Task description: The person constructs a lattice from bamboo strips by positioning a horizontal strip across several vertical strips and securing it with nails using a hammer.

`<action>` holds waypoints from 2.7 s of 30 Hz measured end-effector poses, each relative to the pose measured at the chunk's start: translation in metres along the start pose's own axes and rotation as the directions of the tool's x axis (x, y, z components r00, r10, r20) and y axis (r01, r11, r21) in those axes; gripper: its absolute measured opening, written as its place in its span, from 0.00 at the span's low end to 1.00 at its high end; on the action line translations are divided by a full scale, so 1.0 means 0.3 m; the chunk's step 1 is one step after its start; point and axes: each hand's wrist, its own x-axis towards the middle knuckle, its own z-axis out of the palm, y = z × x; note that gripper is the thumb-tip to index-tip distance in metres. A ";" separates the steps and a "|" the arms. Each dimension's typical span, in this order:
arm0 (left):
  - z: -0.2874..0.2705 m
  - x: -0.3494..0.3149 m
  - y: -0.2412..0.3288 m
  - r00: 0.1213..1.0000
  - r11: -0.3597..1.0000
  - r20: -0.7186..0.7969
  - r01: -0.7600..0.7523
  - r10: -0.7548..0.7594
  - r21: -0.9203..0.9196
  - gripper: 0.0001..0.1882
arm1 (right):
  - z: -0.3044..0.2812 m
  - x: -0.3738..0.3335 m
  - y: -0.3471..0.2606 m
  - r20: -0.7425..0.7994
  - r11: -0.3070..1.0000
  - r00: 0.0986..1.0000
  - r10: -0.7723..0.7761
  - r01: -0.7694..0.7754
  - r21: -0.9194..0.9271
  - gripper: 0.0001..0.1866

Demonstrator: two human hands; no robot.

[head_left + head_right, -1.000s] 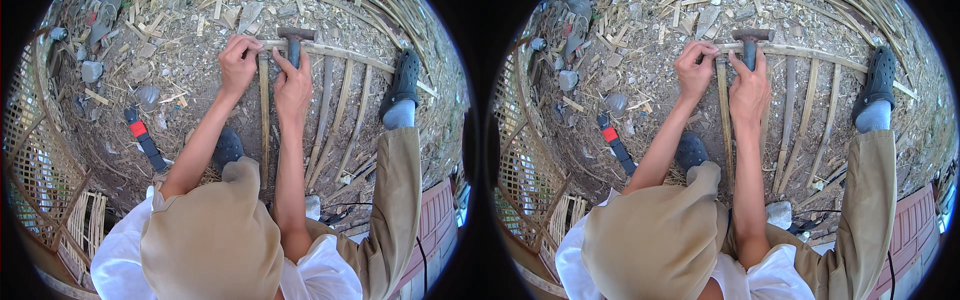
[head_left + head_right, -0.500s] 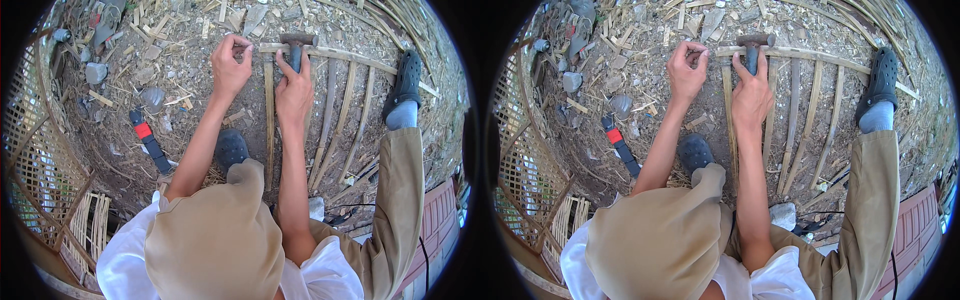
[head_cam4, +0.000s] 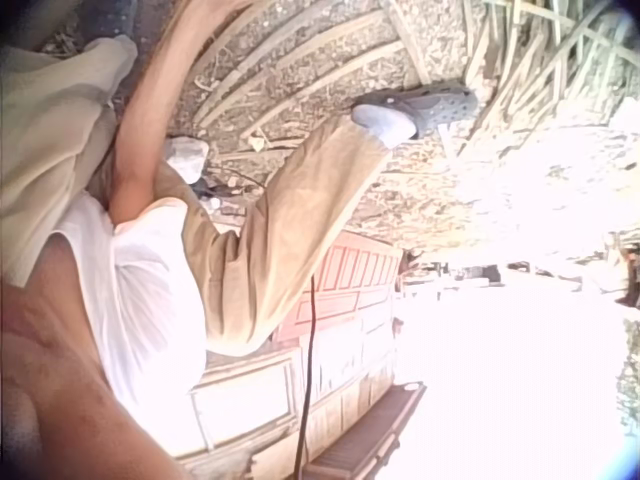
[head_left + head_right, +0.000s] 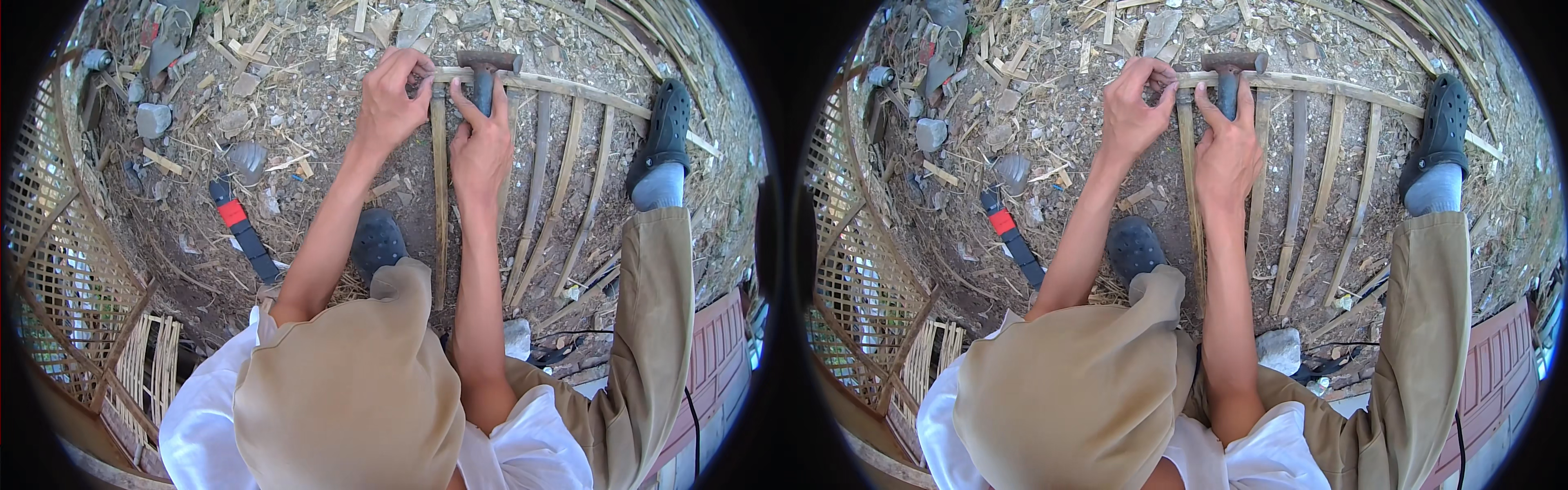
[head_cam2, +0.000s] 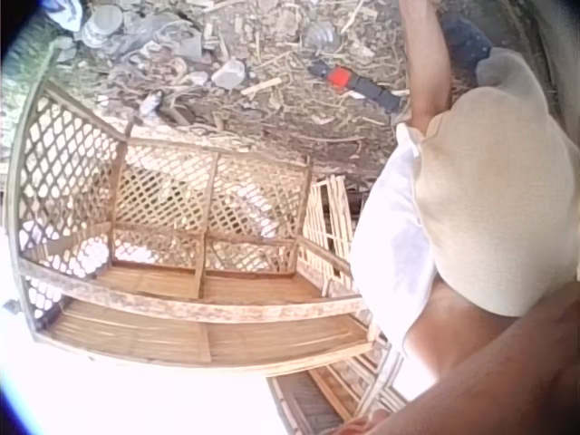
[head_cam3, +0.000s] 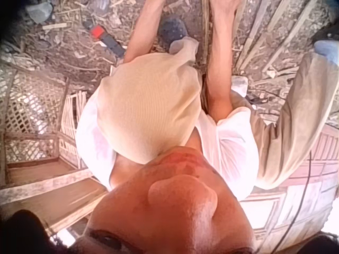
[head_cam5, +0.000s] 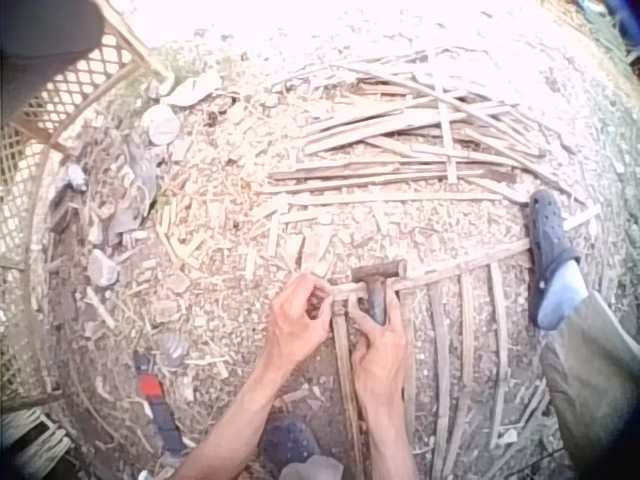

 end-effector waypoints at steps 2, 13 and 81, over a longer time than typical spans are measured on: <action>-0.007 0.007 -0.012 0.999 1.000 0.030 -0.018 0.017 0.018 0.10 | -0.002 0.000 -0.003 0.004 1.000 1.000 -0.002 0.002 -0.003 0.34; -0.030 0.017 0.012 0.999 0.998 0.036 0.041 -0.040 -0.042 0.09 | -0.004 -0.001 0.003 0.003 1.000 1.000 0.000 0.000 0.006 0.33; 0.078 -0.048 -0.042 0.988 0.998 -0.153 0.001 -0.011 -0.069 0.09 | 0.000 0.002 0.023 -0.031 0.998 0.998 -0.054 0.055 0.030 0.34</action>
